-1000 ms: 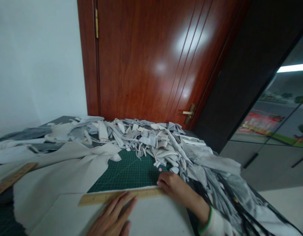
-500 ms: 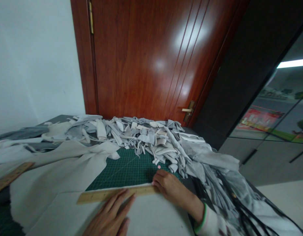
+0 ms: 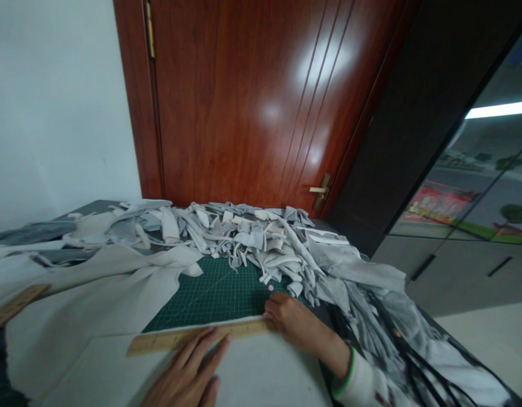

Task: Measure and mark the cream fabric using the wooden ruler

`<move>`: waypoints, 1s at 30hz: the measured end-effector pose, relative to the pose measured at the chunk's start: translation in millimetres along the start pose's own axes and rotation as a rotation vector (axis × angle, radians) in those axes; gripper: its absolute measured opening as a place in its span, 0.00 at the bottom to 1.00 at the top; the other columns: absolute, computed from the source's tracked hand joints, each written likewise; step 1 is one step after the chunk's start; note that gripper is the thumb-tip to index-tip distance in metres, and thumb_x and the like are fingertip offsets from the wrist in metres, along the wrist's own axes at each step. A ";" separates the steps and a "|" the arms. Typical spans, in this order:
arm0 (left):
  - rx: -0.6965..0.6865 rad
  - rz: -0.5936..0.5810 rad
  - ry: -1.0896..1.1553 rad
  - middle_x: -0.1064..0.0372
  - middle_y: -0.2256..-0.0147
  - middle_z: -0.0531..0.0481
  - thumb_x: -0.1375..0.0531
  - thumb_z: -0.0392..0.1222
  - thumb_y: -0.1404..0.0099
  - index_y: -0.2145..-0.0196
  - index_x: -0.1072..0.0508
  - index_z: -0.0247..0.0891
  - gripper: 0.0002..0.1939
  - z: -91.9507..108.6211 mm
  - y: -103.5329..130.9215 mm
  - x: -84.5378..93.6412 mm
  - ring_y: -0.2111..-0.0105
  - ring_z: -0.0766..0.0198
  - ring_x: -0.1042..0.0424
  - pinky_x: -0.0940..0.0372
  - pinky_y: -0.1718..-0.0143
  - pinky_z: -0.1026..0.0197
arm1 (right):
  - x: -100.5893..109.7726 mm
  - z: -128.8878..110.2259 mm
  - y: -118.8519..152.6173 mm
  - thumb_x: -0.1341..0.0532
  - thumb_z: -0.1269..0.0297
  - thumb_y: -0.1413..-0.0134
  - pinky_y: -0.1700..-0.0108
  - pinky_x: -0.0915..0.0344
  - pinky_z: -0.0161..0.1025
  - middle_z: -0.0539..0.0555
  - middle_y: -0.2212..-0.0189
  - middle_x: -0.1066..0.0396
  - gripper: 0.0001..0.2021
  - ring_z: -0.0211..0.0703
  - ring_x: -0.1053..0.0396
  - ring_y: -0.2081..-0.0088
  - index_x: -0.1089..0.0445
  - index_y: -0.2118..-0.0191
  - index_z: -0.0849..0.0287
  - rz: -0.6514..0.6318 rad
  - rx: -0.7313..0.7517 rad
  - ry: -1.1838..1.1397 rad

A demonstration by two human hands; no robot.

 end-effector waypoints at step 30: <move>0.019 -0.029 0.070 0.30 0.43 0.55 0.43 0.49 0.31 0.36 0.40 0.47 0.27 -2.9 -3.4 10.9 0.46 0.62 0.31 0.42 0.40 0.62 | 46.7 74.9 40.9 0.49 0.67 0.34 0.63 0.38 0.39 0.63 0.61 0.22 0.12 0.53 0.24 0.57 0.28 0.56 0.61 -0.016 -0.534 0.122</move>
Point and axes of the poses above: each hand's wrist, its own y-axis away from the middle knuckle, its own x-axis out of the back of the hand, z = x × y, the point moved 6 cm from there along -y, towards the middle knuckle
